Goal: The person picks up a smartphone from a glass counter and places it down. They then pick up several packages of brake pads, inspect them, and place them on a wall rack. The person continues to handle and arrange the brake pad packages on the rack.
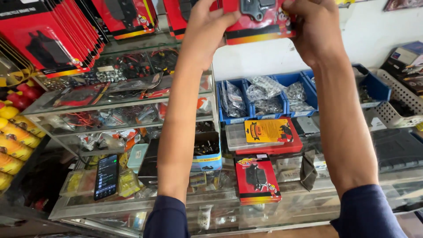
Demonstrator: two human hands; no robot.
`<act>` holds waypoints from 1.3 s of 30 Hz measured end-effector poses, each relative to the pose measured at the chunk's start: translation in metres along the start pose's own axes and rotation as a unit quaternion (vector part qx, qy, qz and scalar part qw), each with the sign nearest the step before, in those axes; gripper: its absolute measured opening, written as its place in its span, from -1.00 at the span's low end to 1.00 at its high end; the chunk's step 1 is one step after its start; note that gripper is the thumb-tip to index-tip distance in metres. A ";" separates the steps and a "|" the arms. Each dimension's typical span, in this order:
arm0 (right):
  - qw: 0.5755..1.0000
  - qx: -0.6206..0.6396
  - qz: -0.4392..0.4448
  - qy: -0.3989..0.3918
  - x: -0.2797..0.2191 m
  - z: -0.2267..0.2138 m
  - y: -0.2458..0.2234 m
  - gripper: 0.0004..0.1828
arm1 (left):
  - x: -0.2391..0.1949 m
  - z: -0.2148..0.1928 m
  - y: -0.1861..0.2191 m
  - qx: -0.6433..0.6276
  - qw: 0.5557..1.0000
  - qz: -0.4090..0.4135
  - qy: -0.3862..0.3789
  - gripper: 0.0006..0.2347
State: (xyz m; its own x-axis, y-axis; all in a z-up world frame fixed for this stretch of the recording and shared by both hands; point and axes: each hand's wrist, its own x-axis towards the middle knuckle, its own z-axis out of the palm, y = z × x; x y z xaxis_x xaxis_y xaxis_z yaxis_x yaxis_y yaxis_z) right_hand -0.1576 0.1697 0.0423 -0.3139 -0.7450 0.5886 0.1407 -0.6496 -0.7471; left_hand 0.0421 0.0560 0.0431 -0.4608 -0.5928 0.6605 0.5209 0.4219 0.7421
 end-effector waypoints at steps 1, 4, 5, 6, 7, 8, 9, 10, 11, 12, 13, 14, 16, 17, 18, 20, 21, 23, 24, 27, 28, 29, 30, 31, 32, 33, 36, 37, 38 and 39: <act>1.000 0.001 -0.001 -0.009 0.003 0.001 -0.001 -0.91 | 0.008 0.000 -0.003 0.012 1.000 -0.005 0.003 -0.73; 0.998 0.050 -0.003 -0.042 0.013 -0.001 -0.001 -0.59 | 0.019 -0.002 0.001 -0.057 0.998 -0.038 -0.014 -0.68; 0.998 0.047 -0.012 -0.043 0.016 -0.004 0.000 -0.59 | 0.021 -0.001 0.000 -0.057 0.998 -0.031 -0.020 -0.68; 0.999 0.031 -0.003 -0.041 0.019 -0.007 0.002 -0.67 | 0.023 -0.001 0.000 -0.068 0.997 -0.037 -0.001 -0.69; 0.999 0.015 0.003 -0.042 0.023 -0.009 0.003 -0.73 | 0.025 -0.001 0.001 -0.079 0.996 -0.040 0.017 -0.70; 0.999 0.013 -0.008 -0.045 0.021 -0.008 0.002 -0.73 | 0.027 0.002 0.001 -0.078 0.996 -0.029 0.012 -0.70; 0.998 0.023 0.006 -0.050 0.021 -0.006 0.001 -0.71 | 0.030 0.004 0.002 -0.072 0.996 -0.040 0.035 -0.69; 0.998 0.033 0.021 -0.055 0.021 -0.004 0.001 -0.69 | 0.034 0.005 0.002 -0.065 0.995 -0.050 0.059 -0.68; 0.998 0.033 0.016 -0.056 0.023 -0.005 0.005 -0.69 | 0.037 0.005 -0.001 -0.064 0.995 -0.047 0.056 -0.68; 0.997 0.052 0.018 -0.054 0.025 -0.007 0.009 -0.67 | 0.041 0.005 -0.004 -0.059 0.996 -0.036 0.064 -0.77; 0.996 0.069 0.019 -0.054 0.028 -0.009 0.012 -0.65 | 0.046 0.006 -0.006 -0.055 0.996 -0.023 0.071 -0.87; 0.996 0.068 0.013 -0.056 0.029 -0.007 0.009 -0.65 | 0.048 0.007 -0.003 -0.054 0.996 -0.017 0.068 -0.87; 0.992 0.109 0.004 -0.070 0.023 -0.004 0.009 -0.70 | 0.045 0.010 -0.002 -0.081 0.995 0.002 0.065 -0.89; 0.992 0.109 0.003 -0.070 0.025 -0.004 0.009 -0.70 | 0.046 0.011 -0.001 -0.080 0.995 0.002 0.064 -0.89; 0.991 0.110 -0.008 -0.078 0.026 -0.004 0.010 -0.72 | 0.047 0.011 0.000 -0.079 0.995 0.020 0.057 -0.91; 0.990 0.112 -0.015 -0.085 0.026 -0.002 0.011 -0.73 | 0.050 0.011 -0.005 -0.077 0.995 0.035 0.053 -0.93; 0.994 0.095 0.002 -0.060 0.026 0.001 0.010 -0.76 | 0.055 0.009 -0.009 -0.027 0.995 0.062 0.070 -0.89; 0.996 0.079 0.022 -0.035 0.028 0.004 0.013 -0.79 | 0.059 0.007 -0.013 0.024 0.992 0.087 0.089 -0.85; 0.995 0.080 0.025 -0.050 0.031 0.004 0.016 -0.76 | 0.059 0.006 -0.013 0.039 0.991 0.090 0.088 -0.85; 0.996 0.077 0.015 -0.051 0.034 0.004 0.015 -0.74 | 0.059 0.009 -0.012 0.026 0.992 0.098 0.076 -0.86; 0.997 0.071 0.004 -0.039 0.034 0.005 0.013 -0.74 | 0.058 0.010 -0.012 -0.003 0.992 0.105 0.069 -0.89; 0.997 0.071 0.004 -0.041 0.035 0.006 0.007 -0.74 | 0.057 0.012 -0.007 -0.003 0.992 0.106 0.070 -0.89; 0.998 0.045 0.004 -0.033 0.036 0.008 0.002 -0.76 | 0.056 0.014 -0.002 -0.017 0.992 0.104 0.064 -0.89; 1.000 0.019 0.006 -0.024 0.036 0.009 -0.002 -0.78 | 0.054 0.016 0.002 -0.032 0.993 0.098 0.058 -0.88; 0.999 0.019 0.008 -0.025 0.036 0.010 -0.003 -0.78 | 0.057 0.013 -0.001 -0.031 0.993 0.096 0.060 -0.88; 0.999 0.017 -0.003 -0.029 0.037 0.009 -0.005 -0.76 | 0.060 0.012 -0.004 -0.029 0.992 0.106 0.060 -0.89; 0.997 0.034 -0.008 -0.063 0.041 0.005 0.002 -0.71 | 0.065 0.004 -0.017 -0.016 0.992 0.115 0.052 -0.87; 0.994 0.054 -0.008 -0.093 0.044 0.002 0.005 -0.68 | 0.067 0.001 -0.020 -0.003 0.992 0.119 0.041 -0.86; 0.994 0.054 -0.007 -0.091 0.044 -0.001 0.010 -0.68 | 0.065 0.001 -0.023 -0.004 0.992 0.117 0.041 -0.86; 0.994 0.039 -0.014 -0.099 0.045 -0.003 0.015 -0.65 | 0.063 0.000 -0.024 0.003 0.992 0.121 0.034 -0.84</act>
State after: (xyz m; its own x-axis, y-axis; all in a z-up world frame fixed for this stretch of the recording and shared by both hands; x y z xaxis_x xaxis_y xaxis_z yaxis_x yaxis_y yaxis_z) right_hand -0.1722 0.1270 0.0568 -0.1295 -0.7365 0.6639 0.2090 -0.6748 -0.7078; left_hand 0.0005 0.0082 0.0669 -0.2739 -0.5187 0.8099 0.6058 0.5610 0.5642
